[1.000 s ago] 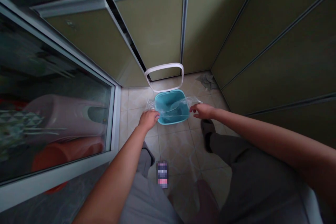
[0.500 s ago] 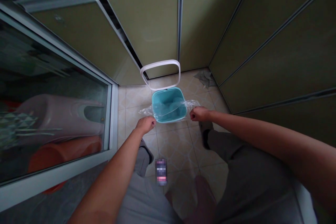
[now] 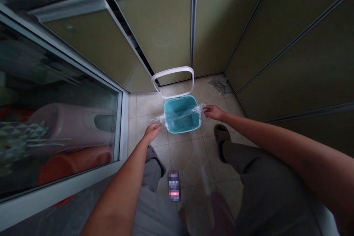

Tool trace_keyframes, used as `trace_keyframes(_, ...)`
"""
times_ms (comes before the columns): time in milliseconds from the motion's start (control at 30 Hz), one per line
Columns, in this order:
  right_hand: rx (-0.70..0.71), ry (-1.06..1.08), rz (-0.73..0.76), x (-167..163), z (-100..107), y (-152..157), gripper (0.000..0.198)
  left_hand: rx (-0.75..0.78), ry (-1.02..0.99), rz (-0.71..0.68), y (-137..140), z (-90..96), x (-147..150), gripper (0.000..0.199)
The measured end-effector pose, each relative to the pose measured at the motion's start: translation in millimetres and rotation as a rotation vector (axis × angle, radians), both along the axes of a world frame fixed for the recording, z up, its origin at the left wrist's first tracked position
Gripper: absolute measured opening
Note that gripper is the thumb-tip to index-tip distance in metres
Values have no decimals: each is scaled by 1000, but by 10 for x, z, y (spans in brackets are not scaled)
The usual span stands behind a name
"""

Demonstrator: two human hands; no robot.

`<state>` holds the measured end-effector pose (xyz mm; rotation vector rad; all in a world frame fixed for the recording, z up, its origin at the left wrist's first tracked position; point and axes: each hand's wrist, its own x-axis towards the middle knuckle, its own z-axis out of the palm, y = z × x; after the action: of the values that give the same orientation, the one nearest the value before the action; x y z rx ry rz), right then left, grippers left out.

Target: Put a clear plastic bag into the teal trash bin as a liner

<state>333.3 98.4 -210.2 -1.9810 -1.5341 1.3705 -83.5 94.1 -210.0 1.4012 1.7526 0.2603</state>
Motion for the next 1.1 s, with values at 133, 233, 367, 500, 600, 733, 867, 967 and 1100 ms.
trace_keyframes(133,-17,-38,-163,16,58,41,37,193,278,65,-46,208,19,35)
trace_keyframes(233,103,-324,-150,-7,148,43,40,457,513,-25,-101,387,145,56)
trace_keyframes(367,181,-415,6,-107,309,3,50,605,573,-230,-98,546,306,42)
trace_keyframes(500,160,-388,145,-209,371,-24,39,572,508,-305,13,574,341,29)
trace_keyframes(600,176,-382,189,-245,350,-4,41,520,423,-263,169,458,314,31)
trace_keyframes(733,206,-405,184,-243,320,75,48,421,227,-131,444,173,271,34)
trace_keyframes(867,183,-407,108,-202,256,246,38,330,64,-26,740,-91,268,33)
trace_keyframes(967,183,-381,70,-166,159,423,25,304,-49,52,957,-217,305,30)
trace_keyframes(1100,218,-338,58,-144,4,638,18,283,-186,178,1186,-325,396,27)
